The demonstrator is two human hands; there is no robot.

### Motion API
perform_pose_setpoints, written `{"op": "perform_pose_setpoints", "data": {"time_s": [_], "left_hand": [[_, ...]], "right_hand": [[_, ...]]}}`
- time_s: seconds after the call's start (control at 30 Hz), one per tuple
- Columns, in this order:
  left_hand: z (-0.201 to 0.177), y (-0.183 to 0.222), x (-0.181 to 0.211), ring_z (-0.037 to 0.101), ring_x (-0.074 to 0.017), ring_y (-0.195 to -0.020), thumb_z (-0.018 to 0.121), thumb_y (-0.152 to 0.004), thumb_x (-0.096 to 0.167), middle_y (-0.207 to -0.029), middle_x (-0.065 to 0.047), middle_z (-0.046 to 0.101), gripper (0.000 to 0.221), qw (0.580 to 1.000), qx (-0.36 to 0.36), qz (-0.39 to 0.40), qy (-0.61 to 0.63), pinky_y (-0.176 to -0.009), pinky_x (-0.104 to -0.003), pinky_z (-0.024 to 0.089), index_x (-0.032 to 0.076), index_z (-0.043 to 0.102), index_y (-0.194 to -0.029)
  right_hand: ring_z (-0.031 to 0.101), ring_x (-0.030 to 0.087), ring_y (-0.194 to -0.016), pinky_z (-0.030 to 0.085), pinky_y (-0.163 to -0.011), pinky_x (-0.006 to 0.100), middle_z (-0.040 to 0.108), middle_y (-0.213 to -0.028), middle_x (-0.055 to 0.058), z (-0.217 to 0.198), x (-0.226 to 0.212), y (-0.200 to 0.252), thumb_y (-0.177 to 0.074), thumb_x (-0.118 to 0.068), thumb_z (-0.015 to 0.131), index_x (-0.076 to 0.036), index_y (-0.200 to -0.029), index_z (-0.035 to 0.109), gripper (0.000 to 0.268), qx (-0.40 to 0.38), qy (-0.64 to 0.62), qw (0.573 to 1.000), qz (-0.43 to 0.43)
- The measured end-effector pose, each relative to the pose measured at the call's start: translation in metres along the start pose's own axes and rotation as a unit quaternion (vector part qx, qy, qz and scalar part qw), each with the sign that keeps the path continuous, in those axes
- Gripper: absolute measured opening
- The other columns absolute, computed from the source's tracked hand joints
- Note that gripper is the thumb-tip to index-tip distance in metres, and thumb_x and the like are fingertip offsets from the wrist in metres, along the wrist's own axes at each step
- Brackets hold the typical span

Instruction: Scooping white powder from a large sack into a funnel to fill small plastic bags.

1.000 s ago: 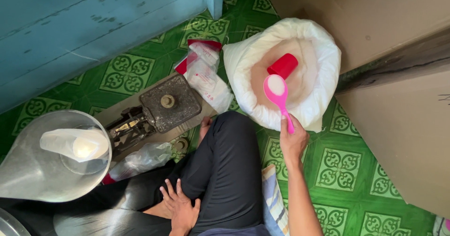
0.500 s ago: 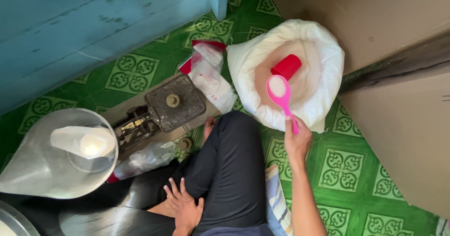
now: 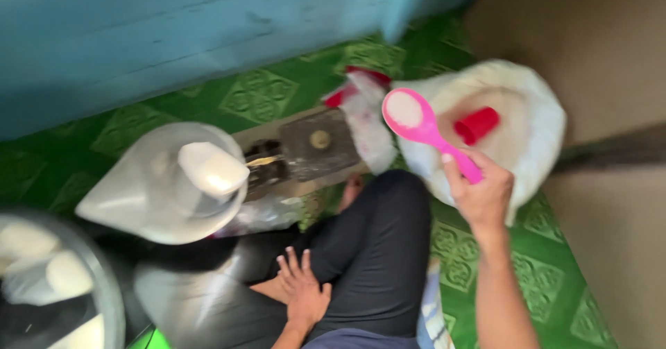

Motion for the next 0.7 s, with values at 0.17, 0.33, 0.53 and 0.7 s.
{"op": "perform_pose_setpoints", "data": {"time_s": [0.17,0.33,0.53,0.7], "left_hand": [[-0.019,-0.002,0.005,-0.004,-0.0571,-0.142,0.067,-0.069,0.042,-0.156,-0.034,-0.003,0.104,1.000,0.008,-0.006,0.007,-0.110,-0.063,0.011,0.000,0.017,-0.150],[-0.027,-0.002,0.005,-0.004,-0.0573,-0.141,0.065,-0.071,0.041,-0.156,-0.035,-0.005,0.103,1.000,0.013,-0.002,-0.008,-0.108,-0.063,0.011,0.000,0.016,-0.152],[-0.038,-0.004,0.006,-0.008,-0.0582,-0.139,0.063,-0.078,0.037,-0.155,-0.035,-0.009,0.097,0.998,-0.047,-0.005,0.038,-0.108,-0.066,0.008,-0.001,0.014,-0.152],[-0.052,-0.005,0.008,-0.012,-0.0575,-0.140,0.058,-0.084,0.032,-0.154,-0.035,-0.014,0.092,0.986,-0.140,-0.014,0.085,-0.109,-0.067,0.002,0.000,0.009,-0.154]], "right_hand": [[0.044,0.016,-0.051,0.037,-0.049,0.027,0.058,-0.063,0.007,0.014,-0.072,-0.012,-0.086,-0.009,0.075,0.006,-0.101,0.073,0.021,-0.069,-0.040,0.995,-0.064],[0.046,0.014,-0.051,0.037,-0.049,0.025,0.062,-0.065,0.006,0.037,-0.140,-0.013,-0.082,-0.005,0.074,0.003,-0.100,0.074,0.020,-0.163,-0.066,0.981,-0.085],[0.046,0.015,-0.046,0.038,-0.047,0.027,0.061,-0.059,0.005,0.061,-0.201,-0.010,-0.078,-0.011,0.077,-0.004,-0.100,0.075,0.024,-0.207,-0.026,0.964,-0.167],[0.051,0.016,-0.049,0.042,-0.049,0.028,0.070,-0.072,0.007,0.079,-0.227,-0.009,-0.075,-0.012,0.078,-0.003,-0.101,0.076,0.028,-0.223,-0.028,0.956,-0.188]]}}
Point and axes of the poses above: each hand's wrist, its own y-axis away from the middle knuckle, its own z-axis out of the palm, x = y × z, the point moved 7 cm from there along -y, towards the middle knuckle
